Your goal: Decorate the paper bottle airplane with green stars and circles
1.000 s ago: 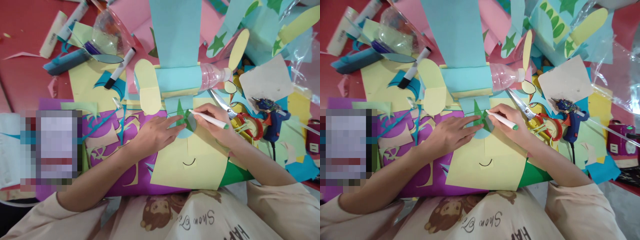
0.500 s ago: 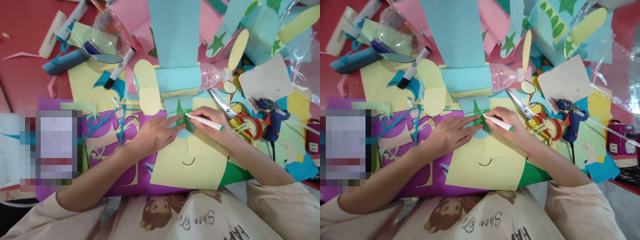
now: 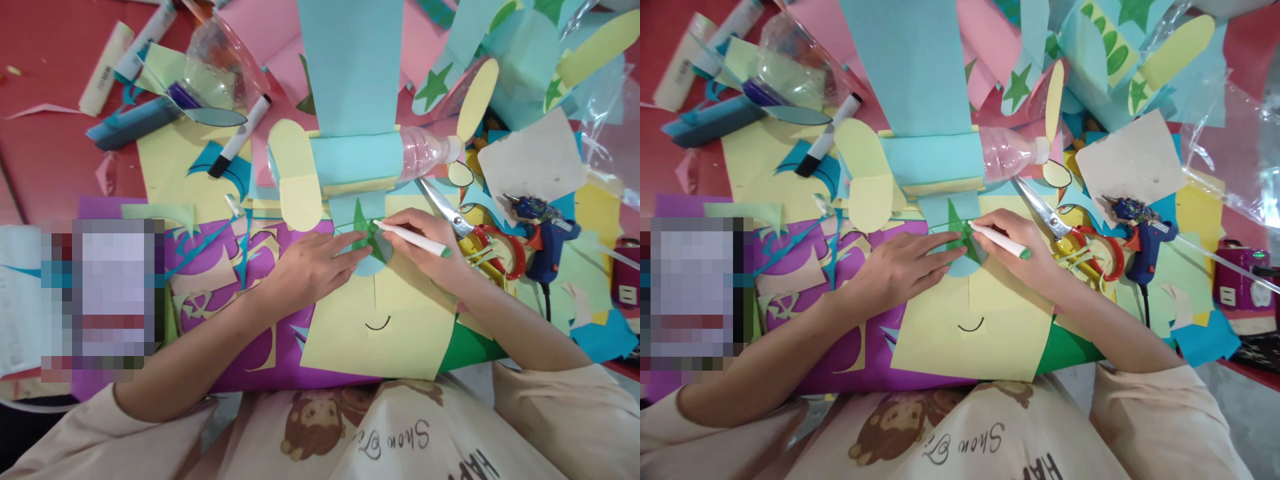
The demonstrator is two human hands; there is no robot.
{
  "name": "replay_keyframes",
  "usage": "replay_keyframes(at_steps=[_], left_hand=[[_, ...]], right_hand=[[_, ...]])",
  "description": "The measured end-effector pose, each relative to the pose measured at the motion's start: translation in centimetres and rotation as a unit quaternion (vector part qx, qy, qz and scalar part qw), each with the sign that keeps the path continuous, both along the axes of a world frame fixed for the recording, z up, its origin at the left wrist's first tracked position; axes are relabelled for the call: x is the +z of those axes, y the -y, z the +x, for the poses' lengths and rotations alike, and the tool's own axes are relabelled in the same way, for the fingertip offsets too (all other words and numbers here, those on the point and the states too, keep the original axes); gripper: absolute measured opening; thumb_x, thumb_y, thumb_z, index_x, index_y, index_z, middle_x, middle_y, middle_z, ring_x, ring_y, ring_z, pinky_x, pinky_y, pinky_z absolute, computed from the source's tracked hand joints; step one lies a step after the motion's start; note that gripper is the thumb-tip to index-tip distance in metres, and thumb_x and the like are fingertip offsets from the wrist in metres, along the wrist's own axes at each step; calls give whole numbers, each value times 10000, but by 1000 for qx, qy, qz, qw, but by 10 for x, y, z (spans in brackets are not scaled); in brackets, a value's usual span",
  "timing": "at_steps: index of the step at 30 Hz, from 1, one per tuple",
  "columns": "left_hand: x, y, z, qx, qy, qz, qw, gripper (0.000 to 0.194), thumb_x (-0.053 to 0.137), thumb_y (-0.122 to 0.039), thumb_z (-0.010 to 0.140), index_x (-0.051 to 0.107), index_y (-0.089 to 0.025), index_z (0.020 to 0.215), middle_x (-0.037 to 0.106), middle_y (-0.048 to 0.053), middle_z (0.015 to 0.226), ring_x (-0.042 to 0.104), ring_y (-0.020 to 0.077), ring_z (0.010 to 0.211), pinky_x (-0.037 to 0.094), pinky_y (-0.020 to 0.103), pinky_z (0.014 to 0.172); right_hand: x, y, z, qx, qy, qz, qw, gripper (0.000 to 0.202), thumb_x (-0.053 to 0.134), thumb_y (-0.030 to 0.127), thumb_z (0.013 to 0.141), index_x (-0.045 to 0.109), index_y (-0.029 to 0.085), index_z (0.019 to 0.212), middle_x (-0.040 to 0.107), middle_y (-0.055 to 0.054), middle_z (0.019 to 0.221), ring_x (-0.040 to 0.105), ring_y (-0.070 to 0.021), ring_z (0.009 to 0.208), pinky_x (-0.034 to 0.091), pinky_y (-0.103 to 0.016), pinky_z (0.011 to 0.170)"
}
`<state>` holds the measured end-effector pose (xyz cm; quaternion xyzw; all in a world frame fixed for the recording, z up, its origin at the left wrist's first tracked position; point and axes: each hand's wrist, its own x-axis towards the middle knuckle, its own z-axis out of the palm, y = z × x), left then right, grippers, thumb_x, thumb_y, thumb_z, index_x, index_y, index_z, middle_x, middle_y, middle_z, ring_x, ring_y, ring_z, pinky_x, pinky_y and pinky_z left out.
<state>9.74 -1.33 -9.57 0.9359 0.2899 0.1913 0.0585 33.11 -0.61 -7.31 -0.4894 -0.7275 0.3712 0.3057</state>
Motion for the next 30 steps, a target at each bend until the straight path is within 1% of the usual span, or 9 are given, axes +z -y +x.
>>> replay_keyframes(at_steps=[5, 12, 15, 17, 25, 30], left_hand=[[0, 1, 0, 1, 1, -3, 1000, 256, 447, -173, 960, 637, -187, 1131, 682, 73, 1216, 701, 173, 842, 536, 312, 661], [0, 0, 1, 3, 2, 7, 1000, 252, 448, -179, 960, 641, -185, 1123, 687, 70, 1206, 704, 175, 831, 535, 312, 652], [0, 0, 1, 2, -2, 3, 1000, 256, 443, -175, 960, 639, -186, 1123, 684, 70, 1214, 704, 173, 838, 538, 309, 662], [1, 0, 1, 2, -5, 1, 1000, 262, 433, -175, 963, 636, -188, 1127, 681, 71, 1221, 702, 170, 846, 537, 306, 671], [1, 0, 1, 1, 7, 7, 1000, 254, 440, -170, 962, 639, -178, 1121, 688, 67, 1206, 706, 183, 834, 539, 324, 649], [1, 0, 2, -1, 8, 5, 1000, 248, 452, -166, 956, 643, -177, 1113, 693, 62, 1196, 706, 181, 816, 538, 324, 643]], right_hand=[[-1, 0, 0, -14, -8, -8, 1000, 107, 626, 276, 879, 655, 198, 947, 712, -42, 918, 661, -144, 792, 520, -280, 697], [-1, 0, 0, 15, 2, 12, 1000, 119, 615, 249, 887, 659, 166, 959, 702, -36, 862, 651, -130, 763, 505, -253, 677], [2, -1, -1, 34, 0, -1, 999, 120, 618, 250, 885, 670, 163, 949, 705, -30, 838, 641, -121, 726, 497, -240, 640], [2, 0, -1, 33, -8, -10, 999, 117, 628, 252, 879, 673, 168, 946, 707, -27, 842, 640, -118, 720, 494, -234, 625], [0, 0, -1, 8, -10, 10, 1000, 114, 619, 243, 886, 651, 178, 974, 705, -40, 893, 665, -139, 796, 519, -263, 703], [-1, 0, 0, 34, 10, 19, 999, 105, 603, 247, 894, 655, 187, 962, 708, -34, 867, 659, -142, 767, 515, -264, 670]])
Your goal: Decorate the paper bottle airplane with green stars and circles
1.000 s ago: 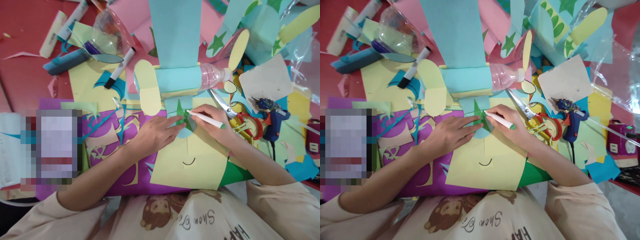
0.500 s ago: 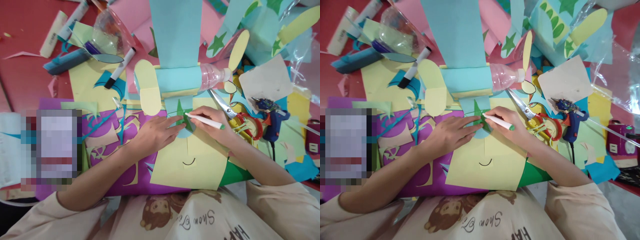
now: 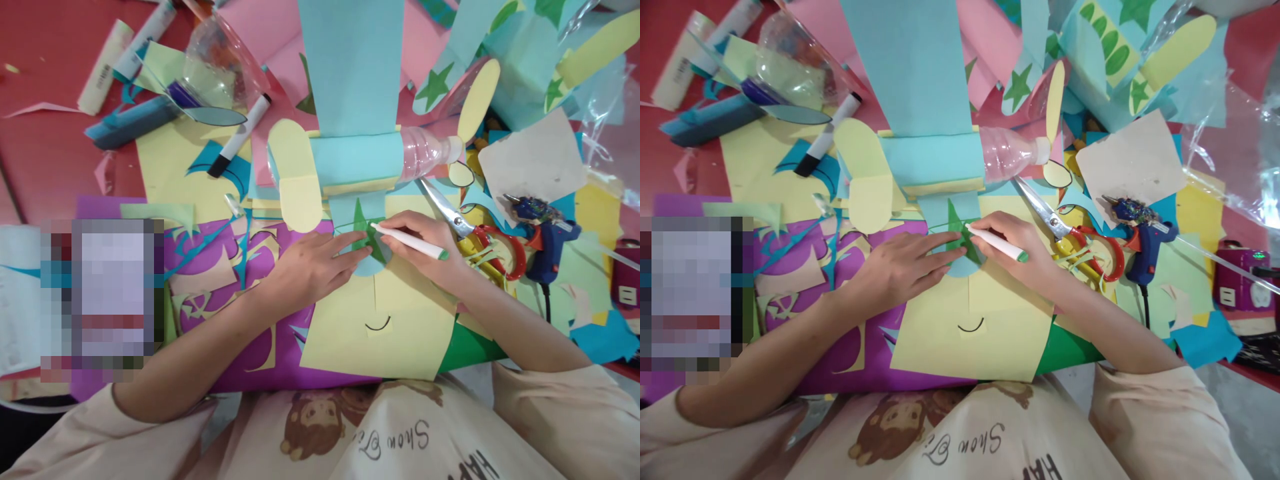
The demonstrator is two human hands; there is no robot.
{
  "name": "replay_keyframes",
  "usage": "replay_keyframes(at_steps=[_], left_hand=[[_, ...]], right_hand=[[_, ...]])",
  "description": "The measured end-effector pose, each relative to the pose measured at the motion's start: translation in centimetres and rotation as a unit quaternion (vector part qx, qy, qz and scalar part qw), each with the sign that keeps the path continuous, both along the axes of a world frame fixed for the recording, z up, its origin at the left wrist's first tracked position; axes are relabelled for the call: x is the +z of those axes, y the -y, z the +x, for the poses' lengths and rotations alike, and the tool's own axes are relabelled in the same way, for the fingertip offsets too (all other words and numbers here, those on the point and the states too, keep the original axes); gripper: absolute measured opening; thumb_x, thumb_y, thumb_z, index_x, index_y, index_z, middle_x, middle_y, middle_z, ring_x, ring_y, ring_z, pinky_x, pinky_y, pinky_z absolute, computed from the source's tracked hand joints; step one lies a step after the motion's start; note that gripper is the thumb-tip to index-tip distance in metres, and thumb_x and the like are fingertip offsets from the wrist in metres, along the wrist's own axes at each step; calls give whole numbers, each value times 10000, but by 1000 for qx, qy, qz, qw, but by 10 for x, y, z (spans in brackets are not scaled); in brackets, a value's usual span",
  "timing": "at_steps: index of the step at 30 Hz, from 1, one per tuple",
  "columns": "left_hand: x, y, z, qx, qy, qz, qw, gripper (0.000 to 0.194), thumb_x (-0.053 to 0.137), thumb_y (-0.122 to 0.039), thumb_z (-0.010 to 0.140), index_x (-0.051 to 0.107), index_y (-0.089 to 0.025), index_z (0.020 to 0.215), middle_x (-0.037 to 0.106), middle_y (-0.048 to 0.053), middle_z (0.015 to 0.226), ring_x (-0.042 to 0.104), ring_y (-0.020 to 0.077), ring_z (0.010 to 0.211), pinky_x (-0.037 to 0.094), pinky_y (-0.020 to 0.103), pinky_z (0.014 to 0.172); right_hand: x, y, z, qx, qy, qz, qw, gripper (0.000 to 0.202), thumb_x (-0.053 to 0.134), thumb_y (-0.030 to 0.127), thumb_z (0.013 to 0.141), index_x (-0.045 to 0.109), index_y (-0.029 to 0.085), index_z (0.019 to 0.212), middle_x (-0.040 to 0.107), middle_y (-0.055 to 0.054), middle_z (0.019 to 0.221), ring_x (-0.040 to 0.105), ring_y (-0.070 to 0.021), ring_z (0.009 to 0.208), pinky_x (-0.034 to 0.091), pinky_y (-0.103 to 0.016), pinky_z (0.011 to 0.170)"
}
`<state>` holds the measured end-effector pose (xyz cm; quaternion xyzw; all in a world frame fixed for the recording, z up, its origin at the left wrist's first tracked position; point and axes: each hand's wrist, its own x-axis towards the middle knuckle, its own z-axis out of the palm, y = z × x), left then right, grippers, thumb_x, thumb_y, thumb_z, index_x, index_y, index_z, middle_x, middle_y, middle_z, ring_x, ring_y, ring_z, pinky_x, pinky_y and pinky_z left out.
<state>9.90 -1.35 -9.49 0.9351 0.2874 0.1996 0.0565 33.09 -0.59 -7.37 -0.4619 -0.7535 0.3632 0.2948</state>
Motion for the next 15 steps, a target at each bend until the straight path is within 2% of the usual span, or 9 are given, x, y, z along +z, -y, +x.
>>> replay_keyframes(at_steps=[15], left_hand=[[0, -1, -1, 4, -6, -1, 1000, 259, 433, -170, 964, 637, -186, 1123, 683, 64, 1214, 699, 171, 832, 536, 313, 659]], right_hand=[[-4, -1, 0, -8, -1, 9, 1000, 117, 610, 254, 895, 655, 203, 989, 713, -30, 898, 666, -146, 797, 529, -273, 695]])
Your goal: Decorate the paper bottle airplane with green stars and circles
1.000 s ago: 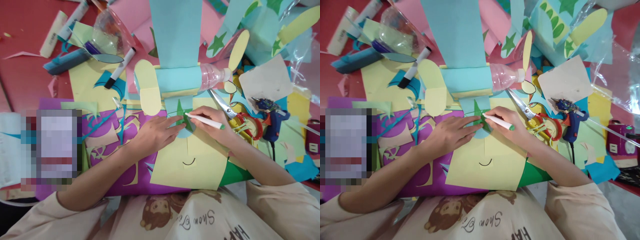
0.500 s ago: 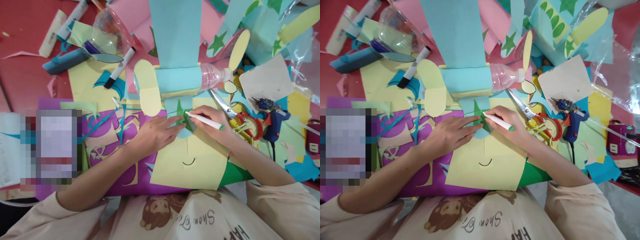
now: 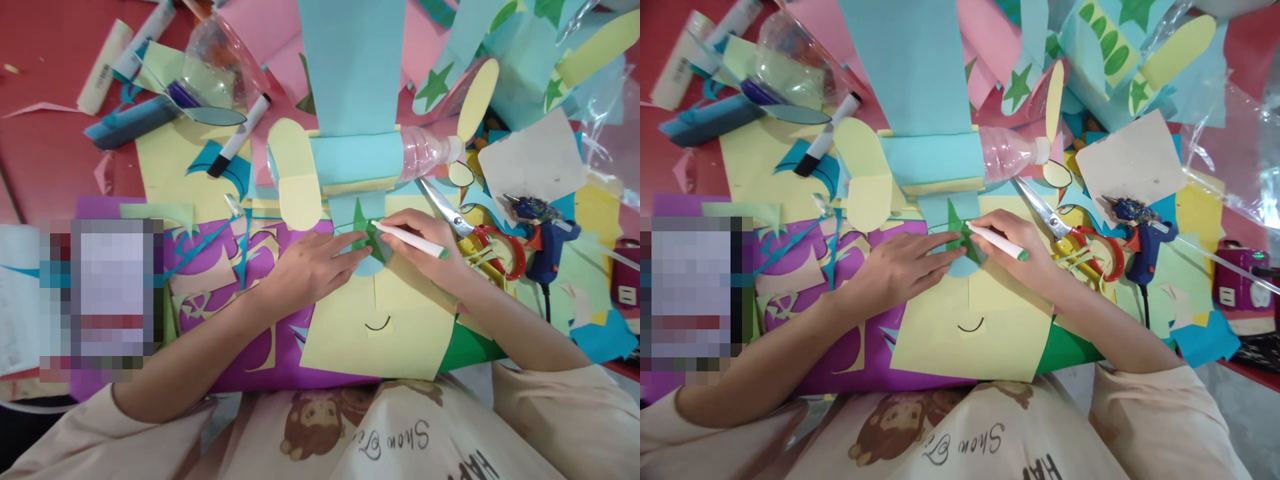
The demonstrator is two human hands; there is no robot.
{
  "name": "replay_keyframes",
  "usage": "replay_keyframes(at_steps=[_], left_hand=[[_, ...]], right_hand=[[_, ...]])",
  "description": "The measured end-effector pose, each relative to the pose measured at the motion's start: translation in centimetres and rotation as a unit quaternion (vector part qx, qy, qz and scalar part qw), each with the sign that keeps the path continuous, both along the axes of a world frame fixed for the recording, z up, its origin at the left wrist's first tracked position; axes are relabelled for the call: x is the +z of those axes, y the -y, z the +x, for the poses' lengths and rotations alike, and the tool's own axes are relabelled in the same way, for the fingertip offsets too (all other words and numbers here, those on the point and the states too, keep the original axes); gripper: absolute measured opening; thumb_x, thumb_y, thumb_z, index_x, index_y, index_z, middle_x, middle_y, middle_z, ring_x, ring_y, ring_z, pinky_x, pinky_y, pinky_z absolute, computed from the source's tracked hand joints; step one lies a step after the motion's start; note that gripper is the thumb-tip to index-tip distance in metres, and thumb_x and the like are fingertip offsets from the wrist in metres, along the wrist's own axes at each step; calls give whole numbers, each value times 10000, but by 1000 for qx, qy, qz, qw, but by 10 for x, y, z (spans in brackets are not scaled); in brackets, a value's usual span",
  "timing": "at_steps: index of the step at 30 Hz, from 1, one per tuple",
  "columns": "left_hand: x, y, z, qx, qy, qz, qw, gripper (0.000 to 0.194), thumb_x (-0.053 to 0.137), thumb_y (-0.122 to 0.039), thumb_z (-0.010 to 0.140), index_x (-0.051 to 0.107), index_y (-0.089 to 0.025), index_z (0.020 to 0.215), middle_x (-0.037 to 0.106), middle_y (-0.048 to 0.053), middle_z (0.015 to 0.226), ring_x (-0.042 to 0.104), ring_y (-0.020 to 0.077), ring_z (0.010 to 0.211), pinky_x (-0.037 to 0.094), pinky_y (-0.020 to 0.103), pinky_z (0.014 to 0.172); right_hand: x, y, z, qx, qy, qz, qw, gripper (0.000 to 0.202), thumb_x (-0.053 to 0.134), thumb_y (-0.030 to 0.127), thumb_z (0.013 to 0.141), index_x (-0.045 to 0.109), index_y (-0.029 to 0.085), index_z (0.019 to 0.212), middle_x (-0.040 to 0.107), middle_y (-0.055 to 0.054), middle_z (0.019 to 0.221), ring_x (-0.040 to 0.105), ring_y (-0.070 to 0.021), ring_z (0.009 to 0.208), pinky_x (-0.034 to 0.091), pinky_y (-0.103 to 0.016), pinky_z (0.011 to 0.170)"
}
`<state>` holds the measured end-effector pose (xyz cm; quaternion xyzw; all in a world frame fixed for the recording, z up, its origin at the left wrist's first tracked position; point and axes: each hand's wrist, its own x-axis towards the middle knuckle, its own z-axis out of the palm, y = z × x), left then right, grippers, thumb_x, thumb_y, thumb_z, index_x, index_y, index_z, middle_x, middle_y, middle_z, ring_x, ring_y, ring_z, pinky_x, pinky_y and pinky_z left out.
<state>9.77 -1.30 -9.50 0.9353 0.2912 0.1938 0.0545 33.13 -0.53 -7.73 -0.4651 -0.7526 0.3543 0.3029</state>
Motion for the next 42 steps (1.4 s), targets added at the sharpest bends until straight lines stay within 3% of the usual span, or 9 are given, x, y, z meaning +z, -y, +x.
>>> replay_keyframes(at_steps=[31, 42], left_hand=[[-1, 1, 0, 3, -9, -10, 1000, 269, 434, -171, 957, 631, -197, 1138, 673, 74, 1230, 698, 176, 866, 533, 309, 679], [-1, 1, 1, 1, 1, -2, 1000, 254, 443, -173, 962, 637, -191, 1125, 684, 66, 1213, 699, 170, 825, 531, 314, 651]], right_hand=[[3, -1, -3, 12, -2, -5, 1000, 149, 624, 263, 890, 655, 184, 1013, 717, -48, 945, 669, -156, 861, 523, -287, 755], [3, 0, -2, -49, -19, -37, 998, 88, 626, 249, 872, 661, 192, 929, 707, -35, 895, 651, -140, 780, 517, -278, 695]])
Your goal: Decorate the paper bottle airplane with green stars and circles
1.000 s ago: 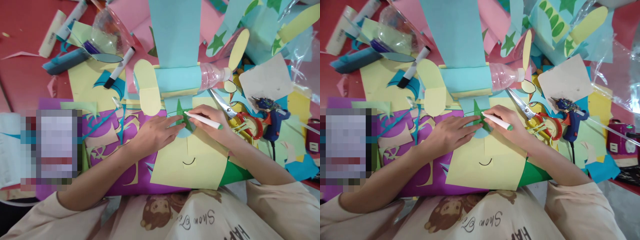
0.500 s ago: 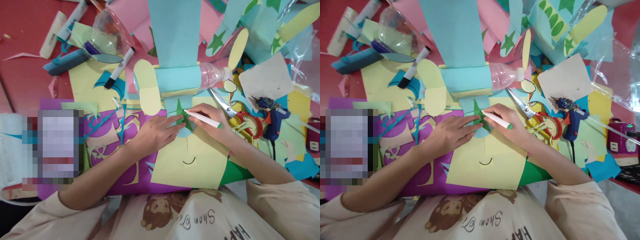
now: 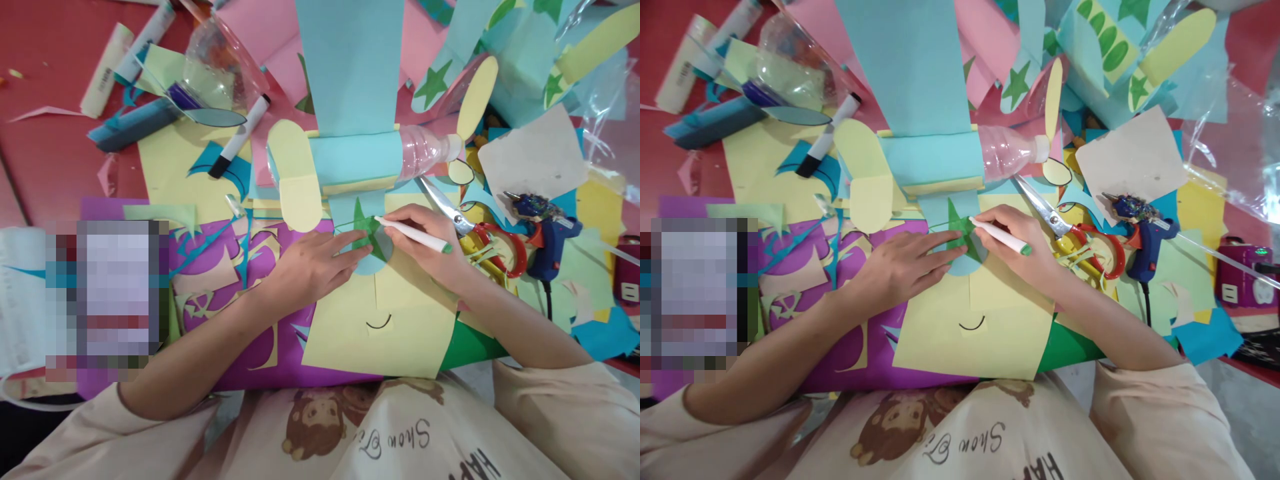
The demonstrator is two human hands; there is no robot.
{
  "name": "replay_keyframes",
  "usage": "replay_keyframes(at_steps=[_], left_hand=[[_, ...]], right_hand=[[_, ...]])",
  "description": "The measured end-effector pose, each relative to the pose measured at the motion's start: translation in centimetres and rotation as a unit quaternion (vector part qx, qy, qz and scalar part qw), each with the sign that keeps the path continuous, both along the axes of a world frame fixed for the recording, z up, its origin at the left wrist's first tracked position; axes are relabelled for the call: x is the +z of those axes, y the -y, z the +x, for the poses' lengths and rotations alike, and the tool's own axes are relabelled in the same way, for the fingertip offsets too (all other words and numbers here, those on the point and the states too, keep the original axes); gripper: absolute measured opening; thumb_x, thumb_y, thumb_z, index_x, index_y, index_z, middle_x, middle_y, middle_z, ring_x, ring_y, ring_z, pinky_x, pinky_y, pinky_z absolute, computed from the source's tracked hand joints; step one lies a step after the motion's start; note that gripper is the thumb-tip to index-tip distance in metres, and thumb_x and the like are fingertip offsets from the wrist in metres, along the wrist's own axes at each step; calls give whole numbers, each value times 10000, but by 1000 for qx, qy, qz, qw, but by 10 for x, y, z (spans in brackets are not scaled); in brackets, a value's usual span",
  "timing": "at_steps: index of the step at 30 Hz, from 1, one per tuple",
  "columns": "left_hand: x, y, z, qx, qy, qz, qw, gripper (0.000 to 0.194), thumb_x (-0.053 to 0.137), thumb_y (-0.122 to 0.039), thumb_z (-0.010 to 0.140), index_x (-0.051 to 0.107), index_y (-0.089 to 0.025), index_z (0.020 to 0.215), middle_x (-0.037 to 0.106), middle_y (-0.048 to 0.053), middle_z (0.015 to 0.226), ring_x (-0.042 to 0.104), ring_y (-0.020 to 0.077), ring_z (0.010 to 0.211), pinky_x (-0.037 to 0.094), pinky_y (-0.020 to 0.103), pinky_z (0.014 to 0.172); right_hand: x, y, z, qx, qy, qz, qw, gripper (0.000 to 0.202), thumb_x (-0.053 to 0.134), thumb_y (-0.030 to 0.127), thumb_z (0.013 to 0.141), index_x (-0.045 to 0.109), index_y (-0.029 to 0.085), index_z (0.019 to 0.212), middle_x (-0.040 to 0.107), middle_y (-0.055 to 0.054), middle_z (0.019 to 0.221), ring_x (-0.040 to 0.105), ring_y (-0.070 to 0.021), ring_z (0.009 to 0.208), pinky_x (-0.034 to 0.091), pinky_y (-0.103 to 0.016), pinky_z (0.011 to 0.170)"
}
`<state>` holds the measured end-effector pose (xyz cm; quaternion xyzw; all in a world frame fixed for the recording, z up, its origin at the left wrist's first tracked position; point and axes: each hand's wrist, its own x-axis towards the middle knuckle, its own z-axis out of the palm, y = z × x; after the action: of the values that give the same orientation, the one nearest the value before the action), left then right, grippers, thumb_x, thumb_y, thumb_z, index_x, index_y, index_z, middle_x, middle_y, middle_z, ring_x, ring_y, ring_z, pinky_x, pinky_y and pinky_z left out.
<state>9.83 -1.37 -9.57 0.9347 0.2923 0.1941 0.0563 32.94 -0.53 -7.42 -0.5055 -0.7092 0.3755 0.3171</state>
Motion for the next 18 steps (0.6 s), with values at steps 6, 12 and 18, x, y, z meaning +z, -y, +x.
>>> replay_keyframes(at_steps=[6, 12, 18], left_hand=[[1, 0, 0, -1, -5, -5, 1000, 260, 441, -176, 962, 635, -194, 1135, 679, 71, 1222, 699, 171, 844, 535, 312, 669], [1, 0, 0, 1, -5, 1, 1000, 259, 433, -173, 962, 638, -189, 1118, 685, 69, 1207, 699, 171, 835, 539, 307, 660], [1, 0, 0, 0, -8, -4, 1000, 269, 421, -184, 970, 636, -194, 1131, 681, 78, 1215, 699, 165, 867, 542, 296, 681]], right_hand=[[1, 1, 0, -21, -10, -2, 1000, 102, 619, 293, 878, 634, 192, 866, 675, -8, 778, 594, -111, 645, 468, -243, 570], [4, 0, -1, 51, 13, 20, 998, 122, 612, 256, 894, 646, 184, 986, 706, -42, 898, 656, -144, 808, 510, -274, 711], [2, 0, -2, 58, 16, 11, 998, 144, 616, 264, 896, 649, 195, 1018, 710, -42, 946, 660, -152, 850, 512, -284, 746]])
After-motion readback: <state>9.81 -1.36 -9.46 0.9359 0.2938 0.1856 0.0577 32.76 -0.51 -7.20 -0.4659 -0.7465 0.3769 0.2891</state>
